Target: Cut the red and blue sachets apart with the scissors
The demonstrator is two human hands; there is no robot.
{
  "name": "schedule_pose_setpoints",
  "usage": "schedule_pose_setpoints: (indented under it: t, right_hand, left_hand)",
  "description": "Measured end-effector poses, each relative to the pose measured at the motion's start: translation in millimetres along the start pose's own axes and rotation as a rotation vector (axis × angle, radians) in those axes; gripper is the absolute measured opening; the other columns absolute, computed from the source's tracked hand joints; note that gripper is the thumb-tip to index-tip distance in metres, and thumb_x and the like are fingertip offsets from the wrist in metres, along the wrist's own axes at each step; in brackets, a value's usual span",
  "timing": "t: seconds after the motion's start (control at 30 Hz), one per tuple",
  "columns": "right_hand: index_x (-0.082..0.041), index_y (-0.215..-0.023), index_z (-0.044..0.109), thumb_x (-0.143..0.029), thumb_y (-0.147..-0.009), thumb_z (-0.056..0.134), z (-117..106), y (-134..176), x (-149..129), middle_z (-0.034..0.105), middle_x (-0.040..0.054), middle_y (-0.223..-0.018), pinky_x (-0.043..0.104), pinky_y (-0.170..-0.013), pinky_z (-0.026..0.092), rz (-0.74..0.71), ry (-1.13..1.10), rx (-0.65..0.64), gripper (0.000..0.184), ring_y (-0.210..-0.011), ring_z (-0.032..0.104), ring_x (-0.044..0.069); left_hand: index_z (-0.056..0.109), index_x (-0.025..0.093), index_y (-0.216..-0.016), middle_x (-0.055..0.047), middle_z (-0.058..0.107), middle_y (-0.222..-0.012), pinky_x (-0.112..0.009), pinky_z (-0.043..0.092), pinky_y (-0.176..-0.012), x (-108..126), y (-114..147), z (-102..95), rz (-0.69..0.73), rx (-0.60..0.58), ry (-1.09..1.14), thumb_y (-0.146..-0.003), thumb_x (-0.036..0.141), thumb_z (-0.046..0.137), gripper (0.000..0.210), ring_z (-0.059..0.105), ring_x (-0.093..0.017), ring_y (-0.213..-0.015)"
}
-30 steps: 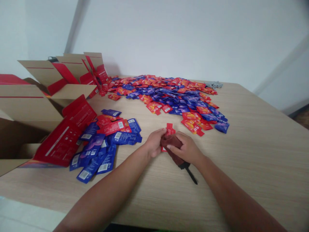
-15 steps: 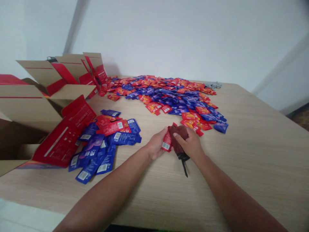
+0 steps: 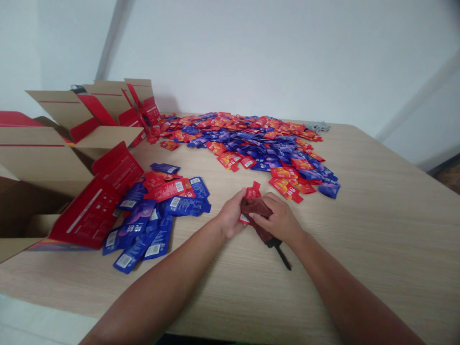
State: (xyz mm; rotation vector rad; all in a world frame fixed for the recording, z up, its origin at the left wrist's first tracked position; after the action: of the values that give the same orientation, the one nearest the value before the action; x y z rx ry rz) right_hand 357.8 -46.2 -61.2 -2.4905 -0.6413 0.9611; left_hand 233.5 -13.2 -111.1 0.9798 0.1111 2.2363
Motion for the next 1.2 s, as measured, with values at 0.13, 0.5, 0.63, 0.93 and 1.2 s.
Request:
schedule_pose_setpoints:
  t: [0.13,0.5,0.63,0.93,1.2]
  right_hand:
    - [-0.023,-0.101,0.069,-0.047,-0.095,0.073,-5.5,1.3,22.3,0.07,0.0074,-0.097,0.041,-0.083,0.054,0.192,0.058,0.173,0.025,-0.091,0.067,0.027]
    - [-0.024,-0.111,0.071,-0.038,-0.095,0.074,-1.1,-0.3,4.1,0.069,0.0064,-0.101,0.04,-0.082,0.055,0.049,0.011,0.004,0.022,-0.092,0.067,0.026]
    - [-0.026,-0.114,0.07,-0.035,-0.094,0.076,4.5,3.2,-15.8,0.069,0.0062,-0.109,0.038,-0.088,0.056,-0.087,-0.058,-0.159,0.023,-0.1,0.067,0.024]
    - [-0.023,-0.109,0.072,-0.042,-0.093,0.075,-6.3,1.5,5.9,0.071,0.0078,-0.103,0.04,-0.083,0.055,0.092,0.008,0.078,0.025,-0.094,0.068,0.027]
    - [-0.019,-0.091,0.073,-0.062,-0.087,0.075,-31.5,13.2,61.3,0.073,0.0045,-0.079,0.036,-0.065,0.05,0.57,-0.137,0.497,0.043,-0.068,0.062,0.023]
  left_hand:
    - [0.076,0.014,-0.113,-0.011,0.08,-0.098,-0.032,0.058,-0.081,-0.2,0.6,4.5,0.039,-0.019,-0.039,-0.107,0.056,0.052,0.048,0.076,-0.022,-0.085]
    - [0.075,0.014,-0.103,-0.01,0.079,-0.095,-0.032,0.06,-0.078,-0.1,-0.9,-2.6,-0.004,0.082,0.032,-0.11,0.049,0.044,0.048,0.075,-0.022,-0.081]
    - [0.074,0.014,-0.1,-0.011,0.079,-0.094,-0.034,0.061,-0.084,-0.8,-1.7,-7.2,-0.034,0.083,0.047,-0.108,0.055,0.048,0.049,0.075,-0.023,-0.084]
    - [0.076,0.016,-0.108,-0.01,0.08,-0.097,-0.033,0.058,-0.08,-3.8,-0.2,-0.4,0.069,-0.016,-0.158,-0.099,0.07,0.058,0.058,0.074,-0.023,-0.083]
    - [0.076,0.013,-0.097,-0.012,0.077,-0.079,-0.03,0.051,-0.07,-5.7,13.7,14.1,0.139,-0.177,-0.527,-0.093,0.079,0.059,0.068,0.07,-0.019,-0.069]
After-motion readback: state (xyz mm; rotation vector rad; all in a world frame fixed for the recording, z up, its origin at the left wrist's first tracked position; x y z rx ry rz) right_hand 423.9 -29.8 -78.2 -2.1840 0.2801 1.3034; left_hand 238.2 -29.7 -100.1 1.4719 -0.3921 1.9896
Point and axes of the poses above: each hand's wrist, its own y-axis away from the middle knuckle, its own z-axis out of the palm, x = y × z, the point moved 6 cm from there along -y, towards the middle knuckle
